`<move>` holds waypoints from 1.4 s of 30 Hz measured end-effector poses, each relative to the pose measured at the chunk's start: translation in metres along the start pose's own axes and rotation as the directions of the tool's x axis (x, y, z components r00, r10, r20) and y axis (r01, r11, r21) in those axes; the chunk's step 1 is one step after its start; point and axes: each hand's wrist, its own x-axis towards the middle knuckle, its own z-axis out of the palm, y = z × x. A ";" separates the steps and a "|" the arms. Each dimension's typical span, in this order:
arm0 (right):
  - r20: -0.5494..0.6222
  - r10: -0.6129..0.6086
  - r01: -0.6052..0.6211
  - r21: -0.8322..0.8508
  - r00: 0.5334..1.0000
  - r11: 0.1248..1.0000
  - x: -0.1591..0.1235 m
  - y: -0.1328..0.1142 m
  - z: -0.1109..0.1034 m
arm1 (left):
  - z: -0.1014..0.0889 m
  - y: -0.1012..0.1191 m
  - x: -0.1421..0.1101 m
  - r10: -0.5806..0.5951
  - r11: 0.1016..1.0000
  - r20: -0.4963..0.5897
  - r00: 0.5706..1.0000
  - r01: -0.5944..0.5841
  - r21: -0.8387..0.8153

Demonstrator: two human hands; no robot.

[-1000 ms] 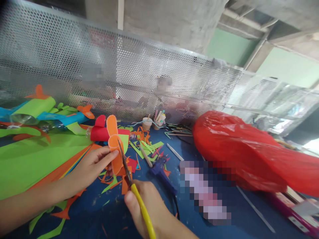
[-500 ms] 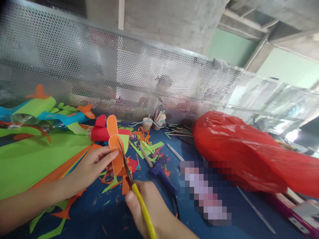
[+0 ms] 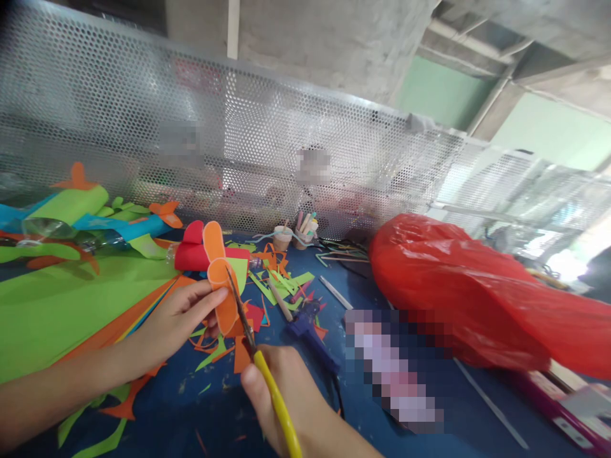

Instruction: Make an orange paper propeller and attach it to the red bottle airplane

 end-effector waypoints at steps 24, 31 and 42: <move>0.031 0.058 -0.058 -0.014 0.998 0.998 0.002 -0.005 -0.005 | -0.003 0.001 0.006 0.051 0.995 -0.076 0.996 -0.057 -0.078; 0.017 0.071 -0.071 0.002 0.997 0.998 0.001 -0.008 -0.004 | -0.003 -0.001 0.006 0.054 0.995 -0.083 0.995 -0.060 -0.075; 0.016 0.063 -0.063 -0.004 0.998 0.998 0.000 -0.007 -0.004 | -0.003 0.003 0.007 0.050 0.995 -0.076 0.996 -0.056 -0.087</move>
